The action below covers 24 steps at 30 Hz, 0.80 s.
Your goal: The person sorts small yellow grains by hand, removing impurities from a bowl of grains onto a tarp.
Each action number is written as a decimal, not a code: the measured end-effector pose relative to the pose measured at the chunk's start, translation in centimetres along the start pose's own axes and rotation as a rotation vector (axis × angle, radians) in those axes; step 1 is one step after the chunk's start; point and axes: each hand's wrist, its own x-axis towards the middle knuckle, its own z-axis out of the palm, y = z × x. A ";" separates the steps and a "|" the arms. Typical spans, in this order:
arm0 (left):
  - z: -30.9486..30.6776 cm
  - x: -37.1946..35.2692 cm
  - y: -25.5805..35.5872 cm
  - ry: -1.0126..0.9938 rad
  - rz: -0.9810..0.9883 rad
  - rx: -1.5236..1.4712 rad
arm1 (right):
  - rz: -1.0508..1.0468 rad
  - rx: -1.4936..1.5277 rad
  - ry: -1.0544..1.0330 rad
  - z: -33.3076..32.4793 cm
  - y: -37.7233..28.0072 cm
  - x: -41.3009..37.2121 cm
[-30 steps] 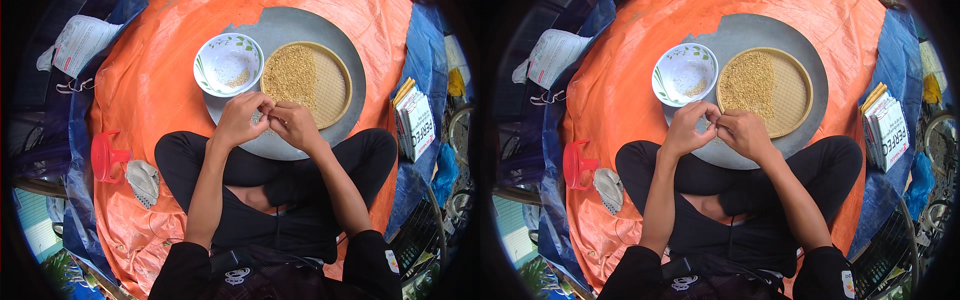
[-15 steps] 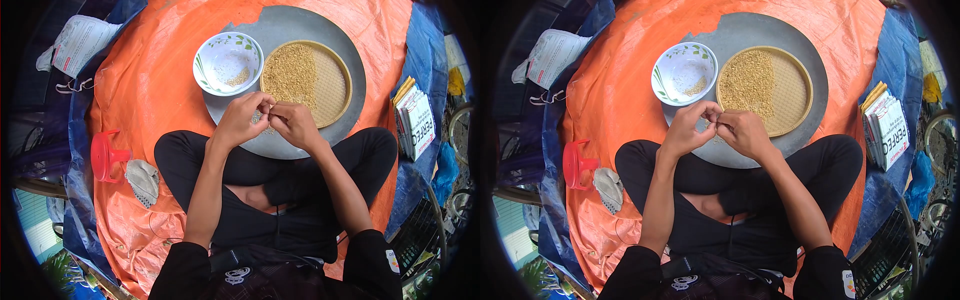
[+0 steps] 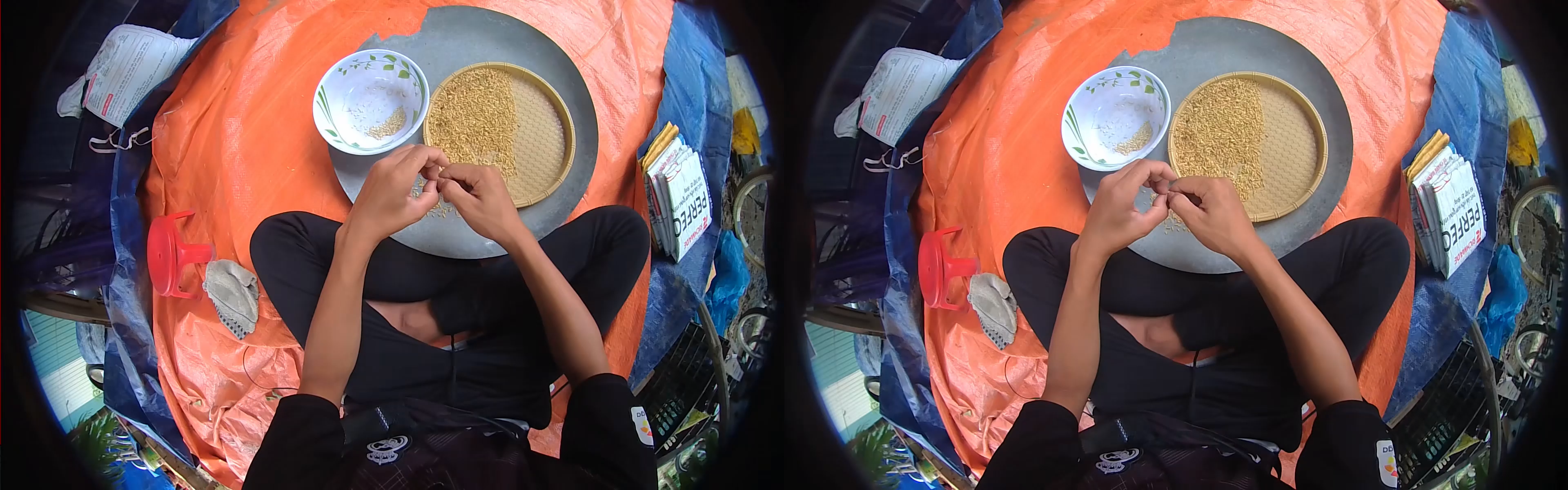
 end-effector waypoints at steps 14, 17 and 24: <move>0.1 -0.2 0.4 -0.052 -0.026 -0.017 | 0.190 0.315 -0.066 -1.0 0.8 0.4; 0.1 0.0 0.2 0.008 -0.005 -0.059 | 0.192 0.355 -0.110 -1.2 0.8 0.4; -0.7 0.0 0.4 0.013 -0.024 -0.111 | 0.126 0.328 -0.141 -0.8 0.2 0.2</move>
